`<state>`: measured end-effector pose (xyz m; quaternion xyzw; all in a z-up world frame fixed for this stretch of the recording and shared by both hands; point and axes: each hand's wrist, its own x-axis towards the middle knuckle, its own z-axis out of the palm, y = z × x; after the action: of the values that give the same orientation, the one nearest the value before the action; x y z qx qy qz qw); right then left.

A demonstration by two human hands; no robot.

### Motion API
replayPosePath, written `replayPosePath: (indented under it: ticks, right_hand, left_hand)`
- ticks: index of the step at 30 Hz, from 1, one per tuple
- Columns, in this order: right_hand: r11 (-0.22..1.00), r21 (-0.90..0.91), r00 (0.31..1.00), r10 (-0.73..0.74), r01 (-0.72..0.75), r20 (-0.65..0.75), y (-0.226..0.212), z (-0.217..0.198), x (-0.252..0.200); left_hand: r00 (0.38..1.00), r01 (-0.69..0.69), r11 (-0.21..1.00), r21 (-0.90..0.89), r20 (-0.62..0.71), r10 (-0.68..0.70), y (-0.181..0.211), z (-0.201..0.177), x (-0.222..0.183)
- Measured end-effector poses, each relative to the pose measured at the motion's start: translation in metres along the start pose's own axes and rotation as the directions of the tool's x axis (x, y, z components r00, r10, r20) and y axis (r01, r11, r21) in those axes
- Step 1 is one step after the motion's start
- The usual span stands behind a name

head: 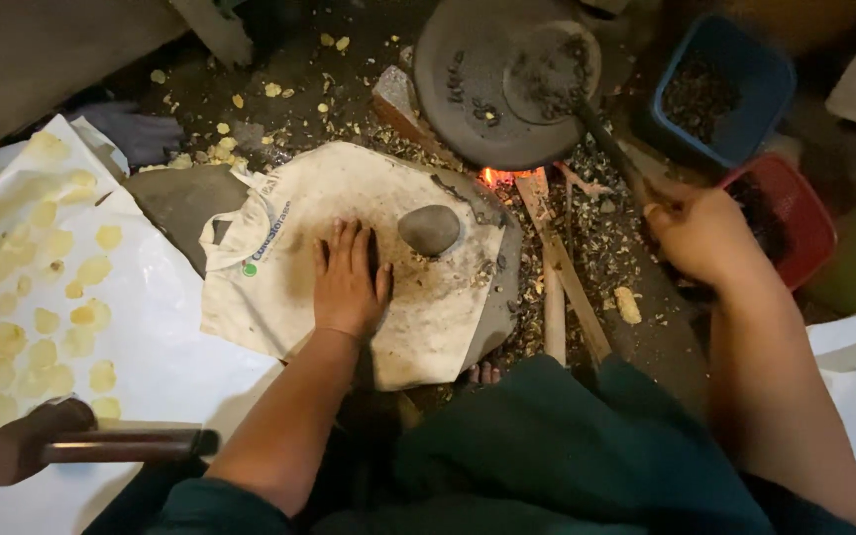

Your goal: Processing nuts by roasting them over an open fire and using a hammer and stone to flatten and shell them.

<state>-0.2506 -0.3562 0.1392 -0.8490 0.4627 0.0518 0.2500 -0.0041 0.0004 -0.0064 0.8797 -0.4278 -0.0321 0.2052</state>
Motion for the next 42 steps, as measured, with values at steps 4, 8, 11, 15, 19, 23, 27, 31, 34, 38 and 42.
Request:
replayPosePath:
  ticks: [4,8,11,15,19,23,27,31,34,38,42]
  right_hand:
    - [0.983,-0.053,0.984,-0.171,0.174,0.056,0.007,-0.010,0.005]
    - [0.900,0.359,0.941,0.137,-0.249,0.311,-0.035,-0.024,-0.008]
    - [0.883,0.307,0.904,0.242,-0.356,0.351,-0.063,-0.029,-0.012]
    - [0.820,0.480,0.912,0.116,-0.311,0.394,-0.043,-0.011,0.012]
    - [0.783,0.522,0.904,0.115,-0.337,0.411,-0.055,0.007,0.018]
    - [0.770,0.546,0.909,0.106,-0.331,0.402,-0.055,0.004,0.017]
    - [0.760,0.553,0.915,0.133,-0.341,0.381,-0.053,0.007,0.017]
    - [0.667,0.684,0.929,0.037,-0.296,0.367,-0.020,0.013,0.030]
    - [0.788,0.523,0.923,0.142,-0.324,0.358,-0.057,0.007,0.019]
    - [0.739,0.581,0.913,0.114,-0.341,0.391,-0.036,0.013,0.025]
    - [0.755,0.580,0.931,0.111,-0.306,0.348,-0.032,0.015,0.031]
  left_hand:
    - [1.000,0.007,1.000,0.013,0.009,-0.007,-0.001,-0.001,0.002]
    - [1.000,-0.001,1.000,0.005,-0.004,0.001,-0.001,-0.003,0.001]
    - [1.000,0.005,1.000,0.001,0.008,-0.005,0.000,-0.005,0.000]
    - [0.999,0.017,1.000,0.015,0.049,-0.017,0.001,-0.005,0.004]
    - [0.998,0.024,1.000,0.009,0.053,-0.024,0.002,-0.005,0.002]
    - [0.999,0.016,1.000,0.013,0.041,-0.017,0.000,-0.005,0.003]
    - [0.999,0.002,1.000,0.000,0.037,-0.002,0.001,-0.003,0.002]
    - [1.000,-0.002,1.000,-0.005,0.022,0.002,-0.001,-0.003,0.001]
    - [1.000,0.002,1.000,-0.006,0.025,-0.002,0.005,-0.006,0.000]
    - [1.000,0.011,1.000,0.010,0.026,-0.011,-0.003,-0.004,0.000]
    - [1.000,-0.005,1.000,-0.003,0.014,0.006,0.002,0.000,0.000]
